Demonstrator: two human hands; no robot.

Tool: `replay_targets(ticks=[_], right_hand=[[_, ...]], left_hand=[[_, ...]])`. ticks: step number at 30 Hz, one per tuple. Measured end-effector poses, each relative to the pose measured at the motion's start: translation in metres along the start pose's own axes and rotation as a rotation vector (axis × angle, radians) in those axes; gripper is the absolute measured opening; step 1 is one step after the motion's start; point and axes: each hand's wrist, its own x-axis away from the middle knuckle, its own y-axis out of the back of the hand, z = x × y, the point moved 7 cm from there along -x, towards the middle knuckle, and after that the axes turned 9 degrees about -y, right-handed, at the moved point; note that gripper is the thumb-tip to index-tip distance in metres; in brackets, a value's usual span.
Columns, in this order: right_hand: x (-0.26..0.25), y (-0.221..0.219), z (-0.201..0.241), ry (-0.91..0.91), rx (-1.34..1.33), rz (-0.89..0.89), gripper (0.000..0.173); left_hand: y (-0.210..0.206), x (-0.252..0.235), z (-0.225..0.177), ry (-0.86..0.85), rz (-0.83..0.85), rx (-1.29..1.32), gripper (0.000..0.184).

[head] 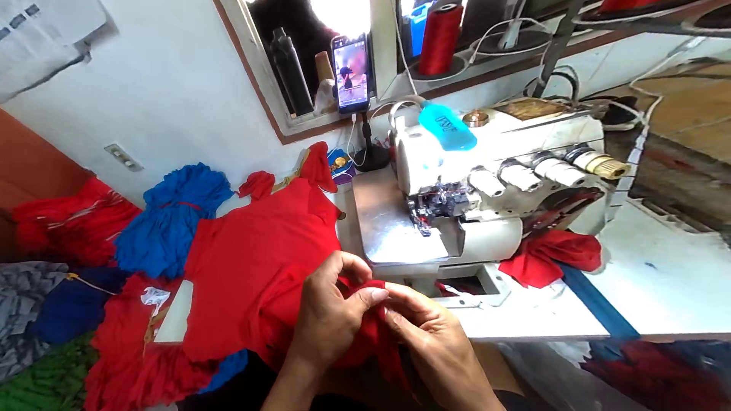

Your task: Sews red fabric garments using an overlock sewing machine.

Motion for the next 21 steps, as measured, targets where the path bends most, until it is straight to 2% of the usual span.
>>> replay_targets(ticks=[2, 4, 6, 9, 10, 13, 17, 21], right_hand=[[0.001, -0.002, 0.000, 0.097, 0.039, 0.028, 0.026], [0.007, -0.002, -0.007, 0.166, 0.072, -0.021, 0.023], [0.017, -0.001, -0.022, 0.214, 0.083, -0.055, 0.011], [0.030, -0.002, -0.043, 0.185, 0.167, -0.024, 0.026], [0.031, -0.001, -0.044, 0.172, 0.195, -0.046, 0.025], [0.030, 0.008, -0.035, 0.174, 0.269, -0.165, 0.017], [0.032, 0.023, -0.024, 0.190, 0.316, -0.250, 0.017], [0.034, 0.033, -0.013, 0.137, 0.260, -0.304, 0.013]], left_hand=[[-0.003, 0.002, 0.006, 0.067, 0.107, -0.007, 0.020], [-0.002, 0.005, 0.012, 0.078, 0.117, -0.038, 0.009], [0.006, 0.006, 0.012, 0.065, 0.048, -0.078, 0.005], [0.025, 0.002, 0.001, 0.035, -0.086, -0.106, 0.002], [0.030, -0.001, -0.002, 0.031, -0.124, -0.089, 0.003], [0.042, -0.008, -0.001, 0.040, -0.213, -0.046, 0.005], [0.038, 0.001, 0.008, 0.043, -0.314, 0.013, 0.006], [0.033, -0.006, -0.012, -0.099, -0.313, -0.081, 0.006]])
